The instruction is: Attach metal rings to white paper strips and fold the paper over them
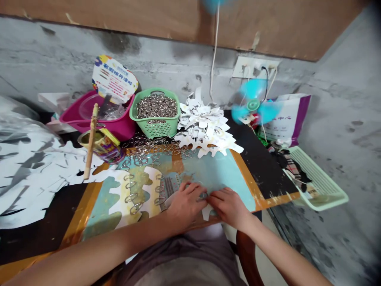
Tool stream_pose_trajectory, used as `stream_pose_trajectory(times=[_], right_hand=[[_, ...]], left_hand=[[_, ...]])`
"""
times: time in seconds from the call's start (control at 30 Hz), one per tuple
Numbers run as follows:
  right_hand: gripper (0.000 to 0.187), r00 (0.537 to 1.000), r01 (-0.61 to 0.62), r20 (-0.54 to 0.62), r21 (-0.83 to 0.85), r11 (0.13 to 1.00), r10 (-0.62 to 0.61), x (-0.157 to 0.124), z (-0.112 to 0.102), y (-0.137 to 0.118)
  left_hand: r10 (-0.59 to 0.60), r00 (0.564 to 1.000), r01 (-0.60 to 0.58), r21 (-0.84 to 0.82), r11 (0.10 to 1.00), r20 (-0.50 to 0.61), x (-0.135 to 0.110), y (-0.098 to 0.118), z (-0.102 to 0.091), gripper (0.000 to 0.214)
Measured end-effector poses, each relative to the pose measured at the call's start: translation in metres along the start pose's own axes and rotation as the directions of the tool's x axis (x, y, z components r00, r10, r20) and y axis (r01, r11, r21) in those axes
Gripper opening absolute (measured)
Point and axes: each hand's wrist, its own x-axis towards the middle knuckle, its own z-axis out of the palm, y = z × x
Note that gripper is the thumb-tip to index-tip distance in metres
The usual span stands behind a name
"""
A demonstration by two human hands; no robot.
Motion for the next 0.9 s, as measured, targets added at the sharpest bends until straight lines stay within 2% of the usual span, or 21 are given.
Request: stream_pose_trajectory(times=[0.07,0.2,0.3,0.5,0.67,0.77,0.9], right_hand=[[0.008,0.998,0.056,-0.008,-0.036,0.998,-0.056,0.0,0.002,0.003],[0.018,0.986,0.115,-0.114,-0.069,0.991,-0.123,-0.01,0.003,0.004],[0.022,0.985,0.078,-0.148,-0.064,0.995,-0.087,-0.014,0.001,0.001],[0.026,0.998,-0.003,-0.06,-0.016,1.0,0.002,-0.015,-0.009,-0.005],[0.04,0.975,-0.118,-0.171,0.158,0.98,0.145,-0.02,-0.009,-0.011],[0.048,0.974,-0.125,-0.158,0.22,0.967,0.161,-0.02,-0.002,-0.017],[0.05,0.976,-0.128,-0.143,0.229,0.965,0.163,-0.017,0.005,-0.019]], left_hand=[[0.002,0.999,0.0,-0.039,0.999,0.046,0.002,-0.001,-0.003,0.015],[-0.064,0.99,0.074,-0.081,0.994,0.123,0.006,-0.002,-0.01,0.022],[-0.054,0.993,0.063,-0.077,0.995,0.105,0.005,-0.002,-0.01,0.023],[0.0,0.987,-0.001,0.005,1.0,0.162,0.001,0.0,-0.008,0.03],[0.013,0.979,-0.015,0.009,1.0,0.204,0.001,0.003,-0.01,0.026],[0.021,0.987,-0.018,-0.016,1.0,0.159,0.0,0.002,-0.007,0.019],[0.021,0.993,-0.02,-0.01,1.0,0.117,-0.001,0.001,-0.003,0.021]])
